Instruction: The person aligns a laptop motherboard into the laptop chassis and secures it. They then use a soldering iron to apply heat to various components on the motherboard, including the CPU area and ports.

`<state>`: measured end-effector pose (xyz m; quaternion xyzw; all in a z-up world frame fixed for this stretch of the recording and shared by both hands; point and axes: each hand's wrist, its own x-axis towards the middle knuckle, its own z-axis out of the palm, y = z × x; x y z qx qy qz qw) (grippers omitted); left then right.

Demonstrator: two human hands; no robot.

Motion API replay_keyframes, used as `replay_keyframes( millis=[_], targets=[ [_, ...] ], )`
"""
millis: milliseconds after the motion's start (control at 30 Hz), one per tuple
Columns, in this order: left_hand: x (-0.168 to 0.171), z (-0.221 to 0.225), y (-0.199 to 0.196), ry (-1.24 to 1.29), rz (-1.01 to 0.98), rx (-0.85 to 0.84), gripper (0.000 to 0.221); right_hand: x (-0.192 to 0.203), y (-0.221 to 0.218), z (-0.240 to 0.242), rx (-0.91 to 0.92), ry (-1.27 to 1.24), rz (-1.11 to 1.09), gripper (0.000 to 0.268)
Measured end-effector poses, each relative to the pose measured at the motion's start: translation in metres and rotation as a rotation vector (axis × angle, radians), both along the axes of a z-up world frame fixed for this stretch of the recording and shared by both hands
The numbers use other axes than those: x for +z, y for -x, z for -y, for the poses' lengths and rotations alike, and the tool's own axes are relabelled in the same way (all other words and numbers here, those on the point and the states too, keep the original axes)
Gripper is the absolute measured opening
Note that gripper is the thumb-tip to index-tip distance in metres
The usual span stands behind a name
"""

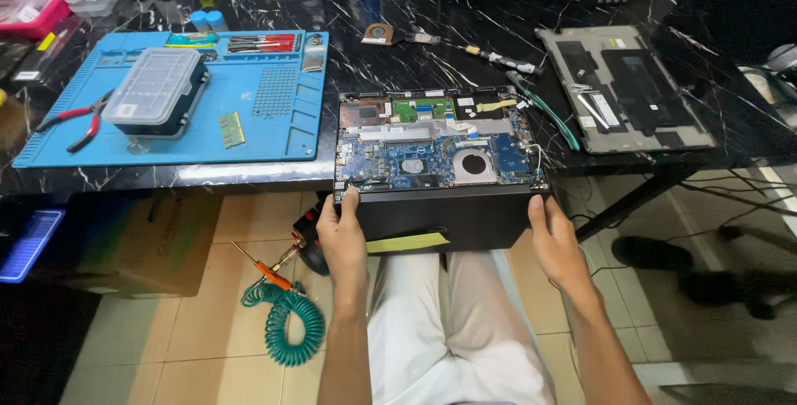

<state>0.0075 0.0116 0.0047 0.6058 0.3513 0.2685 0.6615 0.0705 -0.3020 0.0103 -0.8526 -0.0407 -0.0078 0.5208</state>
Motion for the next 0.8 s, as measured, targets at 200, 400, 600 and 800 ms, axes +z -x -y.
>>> replay_keyframes(
  millis=[200, 400, 600, 800],
  targets=[
    [0.016, 0.008, -0.001, -0.007, -0.013, 0.013, 0.024, 0.01, 0.005, -0.005, 0.004, 0.016, -0.003, 0.076],
    [0.032, 0.011, 0.007, 0.008, -0.006, 0.019, 0.023, -0.011, -0.006, 0.004, 0.009, -0.01, 0.009, 0.075],
    [0.037, 0.015, 0.007, -0.02, -0.005, 0.008, 0.028, -0.011, -0.006, 0.007, 0.009, -0.003, 0.023, 0.073],
    [0.034, 0.014, 0.009, -0.024, -0.014, 0.006, 0.029, -0.086, -0.031, 0.045, -0.003, 0.018, 0.017, 0.069]
  ],
)
